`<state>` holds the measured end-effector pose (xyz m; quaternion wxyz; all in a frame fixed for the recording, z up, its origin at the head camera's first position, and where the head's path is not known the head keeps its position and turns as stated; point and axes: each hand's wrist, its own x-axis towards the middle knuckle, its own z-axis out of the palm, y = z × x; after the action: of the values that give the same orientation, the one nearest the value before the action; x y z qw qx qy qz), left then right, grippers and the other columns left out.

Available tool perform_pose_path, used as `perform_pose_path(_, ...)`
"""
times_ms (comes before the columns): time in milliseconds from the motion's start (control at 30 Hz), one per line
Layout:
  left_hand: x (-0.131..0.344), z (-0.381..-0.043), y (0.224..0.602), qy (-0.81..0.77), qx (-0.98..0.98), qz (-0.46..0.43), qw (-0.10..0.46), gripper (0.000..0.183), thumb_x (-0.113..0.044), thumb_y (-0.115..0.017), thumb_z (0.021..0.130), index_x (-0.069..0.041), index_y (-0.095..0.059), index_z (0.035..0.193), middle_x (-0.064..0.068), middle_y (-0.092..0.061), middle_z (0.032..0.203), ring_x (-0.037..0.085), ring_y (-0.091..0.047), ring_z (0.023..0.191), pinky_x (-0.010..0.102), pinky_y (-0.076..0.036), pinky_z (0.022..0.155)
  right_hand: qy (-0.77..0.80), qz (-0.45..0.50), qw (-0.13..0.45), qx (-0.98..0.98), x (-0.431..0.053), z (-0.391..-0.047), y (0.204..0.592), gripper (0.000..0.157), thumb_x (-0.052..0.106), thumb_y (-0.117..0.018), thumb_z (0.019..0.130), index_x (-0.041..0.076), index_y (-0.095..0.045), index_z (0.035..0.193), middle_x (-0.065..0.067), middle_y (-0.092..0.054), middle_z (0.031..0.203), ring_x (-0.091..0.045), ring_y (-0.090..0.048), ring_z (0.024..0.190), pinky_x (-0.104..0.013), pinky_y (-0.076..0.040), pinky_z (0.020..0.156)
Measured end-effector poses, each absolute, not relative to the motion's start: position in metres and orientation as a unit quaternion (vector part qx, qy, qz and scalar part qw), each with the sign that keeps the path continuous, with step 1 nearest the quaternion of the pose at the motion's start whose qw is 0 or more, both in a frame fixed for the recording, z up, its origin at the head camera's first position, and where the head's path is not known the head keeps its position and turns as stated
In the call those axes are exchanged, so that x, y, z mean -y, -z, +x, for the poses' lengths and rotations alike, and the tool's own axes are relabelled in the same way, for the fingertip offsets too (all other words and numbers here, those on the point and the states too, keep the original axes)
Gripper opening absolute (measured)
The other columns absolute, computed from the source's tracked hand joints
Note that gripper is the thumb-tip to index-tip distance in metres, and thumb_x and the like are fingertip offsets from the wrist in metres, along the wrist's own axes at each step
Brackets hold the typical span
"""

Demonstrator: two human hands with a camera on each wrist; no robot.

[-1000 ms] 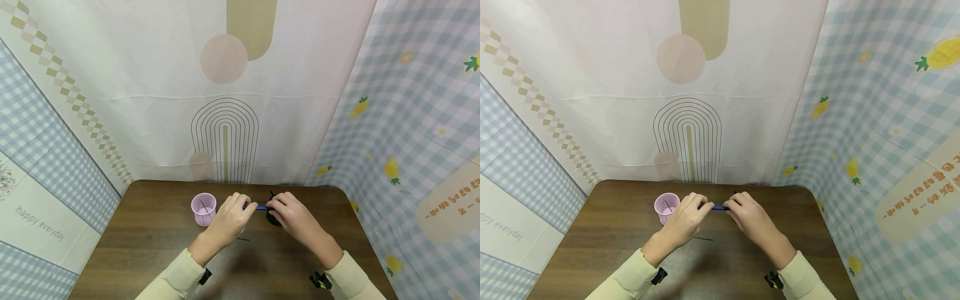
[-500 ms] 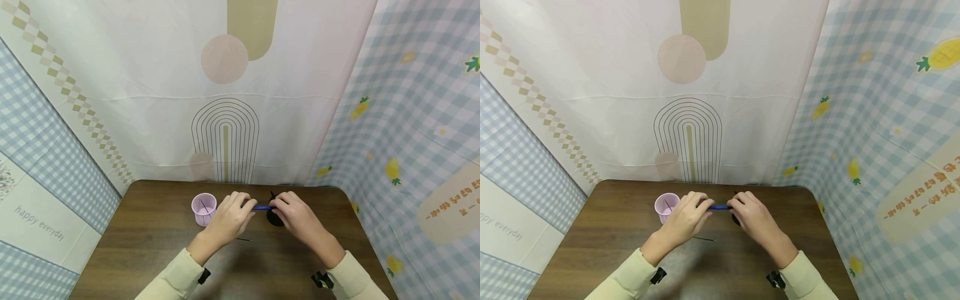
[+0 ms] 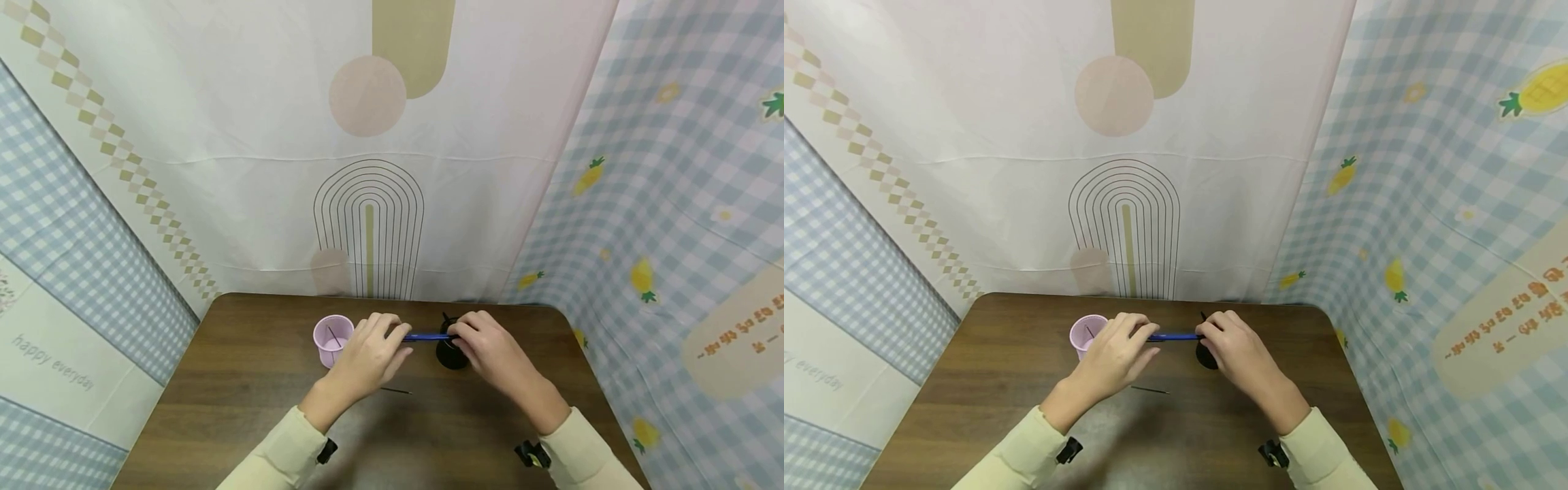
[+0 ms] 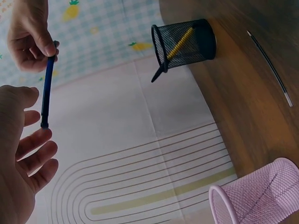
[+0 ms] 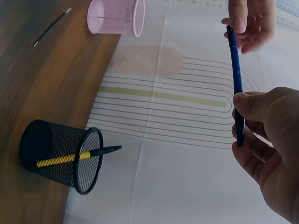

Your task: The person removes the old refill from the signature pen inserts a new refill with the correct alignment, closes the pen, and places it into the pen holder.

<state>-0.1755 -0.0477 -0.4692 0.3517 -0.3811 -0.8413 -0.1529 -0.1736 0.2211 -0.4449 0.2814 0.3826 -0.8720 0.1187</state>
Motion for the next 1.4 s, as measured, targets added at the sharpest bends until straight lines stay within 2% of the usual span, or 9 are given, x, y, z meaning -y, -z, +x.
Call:
perform_pose_path(367,0.059,-0.177,0.480,0.120,0.847,-0.379,0.353,0.048,-0.036,-0.075,0.090,-0.007,-0.068,0.127,0.015,-0.067,0.124,0.030,-0.065,0.107,0.043,-0.056,0.089,-0.122,0.379,0.269,0.877,-0.240,-0.185,0.454,0.025,0.002,-0.086,0.078,0.009,-0.072,0.098,-0.003,-0.068,0.098,-0.021,-0.062,0.088,-0.035,-0.055,0.073)
perform_pose_path(567,0.066,-0.177,0.487,0.114,0.850,-0.382,0.344,0.056,-0.040,-0.074,0.090,-0.007,-0.065,0.134,0.019,-0.064,0.134,0.033,-0.065,0.114,0.044,-0.055,0.097,-0.115,0.370,0.257,0.885,-0.249,-0.190,0.459,0.022,0.003,-0.084,0.081,0.009,-0.072,0.098,-0.003,-0.068,0.099,-0.021,-0.062,0.089,-0.036,-0.055,0.073)
perform_pose_path(967,0.078,-0.177,0.504,0.082,0.863,-0.377,0.325,0.065,-0.050,-0.069,0.092,-0.011,-0.060,0.143,0.021,-0.055,0.148,0.038,-0.060,0.129,0.050,-0.052,0.104,-0.095,0.358,0.244,0.896,-0.265,-0.207,0.468,0.022,0.000,-0.084,0.080,0.008,-0.072,0.097,-0.004,-0.068,0.097,-0.022,-0.062,0.085,-0.036,-0.055,0.071)
perform_pose_path(1167,0.081,-0.174,0.508,0.089,0.866,-0.375,0.320,0.066,-0.048,-0.072,0.089,-0.011,-0.060,0.143,0.021,-0.055,0.149,0.038,-0.060,0.129,0.050,-0.053,0.102,-0.064,0.347,0.243,0.904,-0.277,-0.220,0.474,0.026,-0.001,-0.086,0.077,0.009,-0.071,0.096,-0.006,-0.067,0.094,-0.025,-0.063,0.083,-0.038,-0.056,0.070)
perform_pose_path(1400,0.083,-0.170,0.510,0.091,0.862,-0.378,0.325,0.067,-0.047,-0.074,0.088,-0.011,-0.060,0.143,0.021,-0.055,0.149,0.038,-0.061,0.129,0.049,-0.054,0.100,-0.022,0.325,0.208,0.922,-0.292,-0.232,0.475,0.023,0.000,-0.084,0.080,0.009,-0.071,0.096,-0.007,-0.066,0.092,-0.026,-0.062,0.083,-0.039,-0.056,0.071)
